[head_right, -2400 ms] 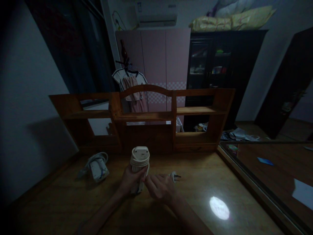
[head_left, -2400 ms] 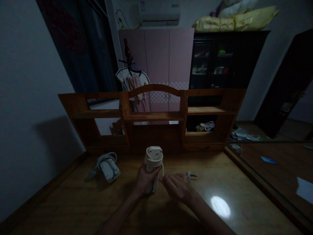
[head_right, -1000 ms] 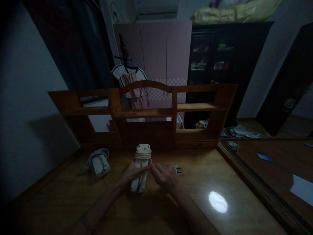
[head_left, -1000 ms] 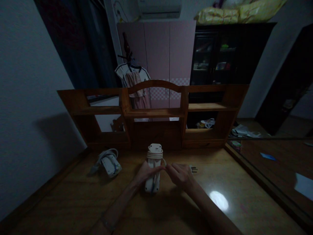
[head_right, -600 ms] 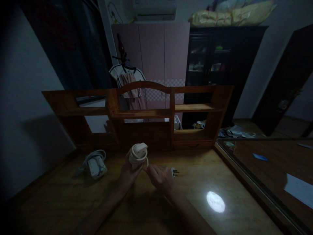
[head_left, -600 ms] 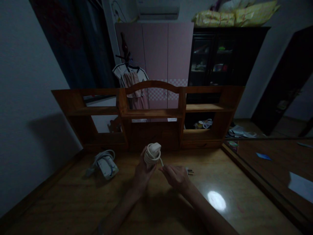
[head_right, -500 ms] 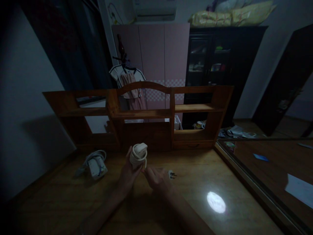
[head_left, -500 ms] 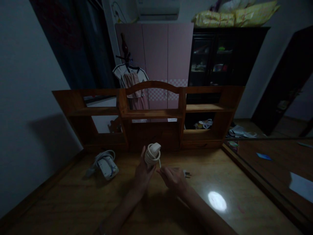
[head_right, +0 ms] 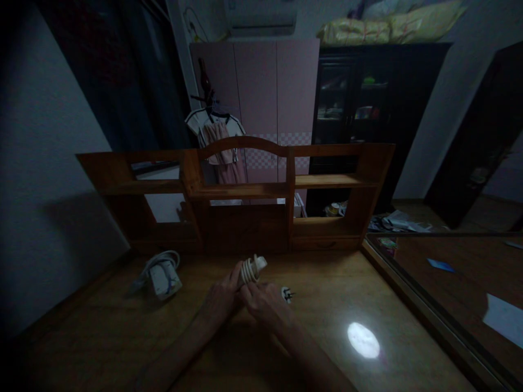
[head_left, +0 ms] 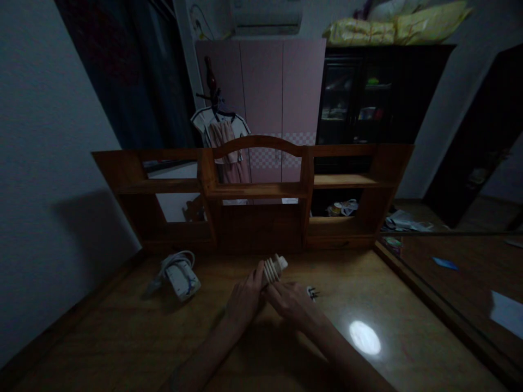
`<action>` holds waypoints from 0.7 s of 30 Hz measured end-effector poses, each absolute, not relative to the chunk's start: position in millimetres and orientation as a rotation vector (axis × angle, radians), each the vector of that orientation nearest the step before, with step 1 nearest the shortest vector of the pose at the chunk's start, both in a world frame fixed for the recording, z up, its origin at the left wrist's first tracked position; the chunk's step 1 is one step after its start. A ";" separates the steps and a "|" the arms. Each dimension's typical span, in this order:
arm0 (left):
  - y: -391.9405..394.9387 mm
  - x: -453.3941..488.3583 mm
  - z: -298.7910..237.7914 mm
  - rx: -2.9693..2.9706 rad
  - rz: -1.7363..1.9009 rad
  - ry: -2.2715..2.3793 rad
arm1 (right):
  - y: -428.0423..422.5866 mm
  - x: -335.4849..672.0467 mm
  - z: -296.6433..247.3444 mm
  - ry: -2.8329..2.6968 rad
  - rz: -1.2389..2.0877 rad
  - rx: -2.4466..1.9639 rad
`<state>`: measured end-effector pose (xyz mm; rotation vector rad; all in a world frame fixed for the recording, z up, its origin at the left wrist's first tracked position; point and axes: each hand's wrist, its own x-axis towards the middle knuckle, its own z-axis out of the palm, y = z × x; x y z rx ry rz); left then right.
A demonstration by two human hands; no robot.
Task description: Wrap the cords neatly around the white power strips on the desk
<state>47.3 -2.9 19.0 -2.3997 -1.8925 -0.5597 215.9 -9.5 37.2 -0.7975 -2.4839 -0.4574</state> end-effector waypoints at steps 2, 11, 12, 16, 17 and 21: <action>-3.0 48.1 17.3 -2.423 -0.489 -1.881 | -9.6 219.2 44.0 -2.471 -0.400 -0.862; 8.5 35.6 25.9 -2.159 -0.561 -2.078 | -9.1 218.0 34.3 -2.421 -0.094 -1.151; 11.5 31.8 26.7 -2.117 -0.582 -2.091 | -9.4 215.3 31.6 -2.382 -0.063 -1.149; 19.6 19.4 26.0 -2.018 -0.672 -2.079 | -10.6 203.8 20.6 -2.222 0.082 -1.132; 20.2 17.9 25.2 -2.012 -0.687 -2.068 | -11.1 202.1 18.3 -2.222 0.149 -1.109; 18.2 17.4 22.1 -2.059 -0.678 -2.039 | -17.7 202.1 21.0 -2.261 0.554 -1.002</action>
